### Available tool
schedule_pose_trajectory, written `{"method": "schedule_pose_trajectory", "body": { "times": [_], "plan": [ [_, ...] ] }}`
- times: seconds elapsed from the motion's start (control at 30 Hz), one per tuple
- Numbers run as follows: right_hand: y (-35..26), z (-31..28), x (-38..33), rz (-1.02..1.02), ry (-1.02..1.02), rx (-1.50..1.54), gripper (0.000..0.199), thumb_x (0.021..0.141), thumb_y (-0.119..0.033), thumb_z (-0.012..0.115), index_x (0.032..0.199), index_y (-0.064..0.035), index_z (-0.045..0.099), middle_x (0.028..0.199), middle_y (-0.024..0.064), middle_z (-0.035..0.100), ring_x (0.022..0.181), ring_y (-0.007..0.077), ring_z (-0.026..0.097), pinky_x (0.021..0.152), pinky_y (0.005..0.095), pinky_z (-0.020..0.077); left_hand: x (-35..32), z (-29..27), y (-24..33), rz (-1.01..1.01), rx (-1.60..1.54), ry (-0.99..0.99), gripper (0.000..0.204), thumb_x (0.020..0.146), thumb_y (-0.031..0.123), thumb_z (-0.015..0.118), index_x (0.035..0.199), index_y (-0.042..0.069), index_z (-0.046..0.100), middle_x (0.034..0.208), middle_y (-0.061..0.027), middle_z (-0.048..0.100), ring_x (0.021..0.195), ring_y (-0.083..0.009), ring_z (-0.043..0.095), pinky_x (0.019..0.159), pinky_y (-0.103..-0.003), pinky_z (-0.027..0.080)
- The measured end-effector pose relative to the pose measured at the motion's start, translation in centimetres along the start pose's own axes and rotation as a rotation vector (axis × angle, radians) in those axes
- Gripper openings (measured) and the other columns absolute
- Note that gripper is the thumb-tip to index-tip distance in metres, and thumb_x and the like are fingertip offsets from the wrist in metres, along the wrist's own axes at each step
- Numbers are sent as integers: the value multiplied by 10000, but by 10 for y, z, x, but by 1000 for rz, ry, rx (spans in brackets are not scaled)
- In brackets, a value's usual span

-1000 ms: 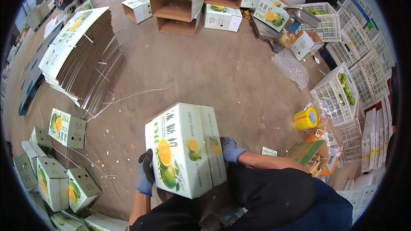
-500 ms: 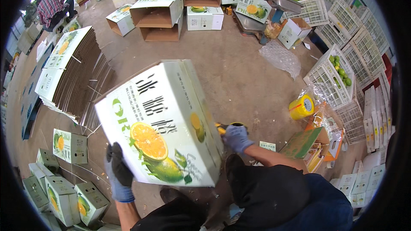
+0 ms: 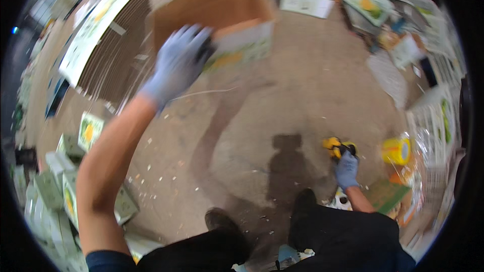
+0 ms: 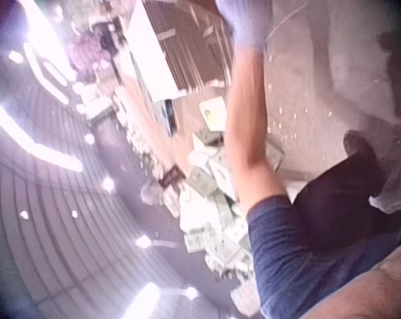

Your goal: The person assembles flat cardboard boxes into rectangular containers, then uses a handheld tape dispenser to seal the flaps. They repeatedly pick up boxes, fold them, apply tape, and stack the finished units on a blue pallet.

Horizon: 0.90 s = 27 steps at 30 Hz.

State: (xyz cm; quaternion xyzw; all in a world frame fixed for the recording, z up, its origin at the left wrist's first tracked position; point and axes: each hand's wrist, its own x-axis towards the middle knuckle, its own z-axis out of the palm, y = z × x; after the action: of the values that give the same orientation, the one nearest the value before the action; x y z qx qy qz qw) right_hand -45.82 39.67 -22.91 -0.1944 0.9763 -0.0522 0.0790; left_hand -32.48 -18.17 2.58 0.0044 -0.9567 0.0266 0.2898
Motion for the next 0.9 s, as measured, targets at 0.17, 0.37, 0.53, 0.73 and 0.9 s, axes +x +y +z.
{"method": "schedule_pose_trajectory", "body": {
  "times": [0.17,0.37,0.53,0.73,0.9],
  "plan": [
    [20,16,9,19,-79,-251,558,877,-330,795,1249,6,551,1037,220,721,962,406,701,870,498,539,61,79,-41,-227,164,-88,627,805,206,820,1373,45,607,1291,-188,642,1181,-362,632,962,-496,527],
    [-13,-46,24,-96,-333,-507,715,885,-394,800,1383,28,506,1135,216,709,1037,367,688,913,457,523,-43,-13,61,-348,-86,-401,675,875,462,724,1345,-3,589,1359,-231,549,1222,-403,546,1017,-625,452],
    [-102,-195,40,-434,-311,-616,692,920,-405,760,1415,17,521,1174,194,701,1101,347,663,957,448,507,-158,-227,131,-1041,-342,-583,685,945,464,692,1395,-21,516,1436,-239,518,1254,-430,524,1055,-581,438],
    [-226,-386,25,-852,-305,-609,574,907,-423,743,1279,-5,614,1121,197,705,1057,392,659,973,495,492,-238,-511,282,-1774,-220,-705,773,1005,600,568,1431,-42,509,1459,-261,546,1318,-470,529,1090,-562,443],
    [-315,-509,-19,-1054,-365,-427,479,809,-475,812,953,-40,672,863,217,716,857,428,703,782,512,550,-225,-695,439,-2375,-217,-624,810,998,667,533,1469,9,516,1452,-245,575,1338,-474,529,1103,-579,433]
  ]
}}
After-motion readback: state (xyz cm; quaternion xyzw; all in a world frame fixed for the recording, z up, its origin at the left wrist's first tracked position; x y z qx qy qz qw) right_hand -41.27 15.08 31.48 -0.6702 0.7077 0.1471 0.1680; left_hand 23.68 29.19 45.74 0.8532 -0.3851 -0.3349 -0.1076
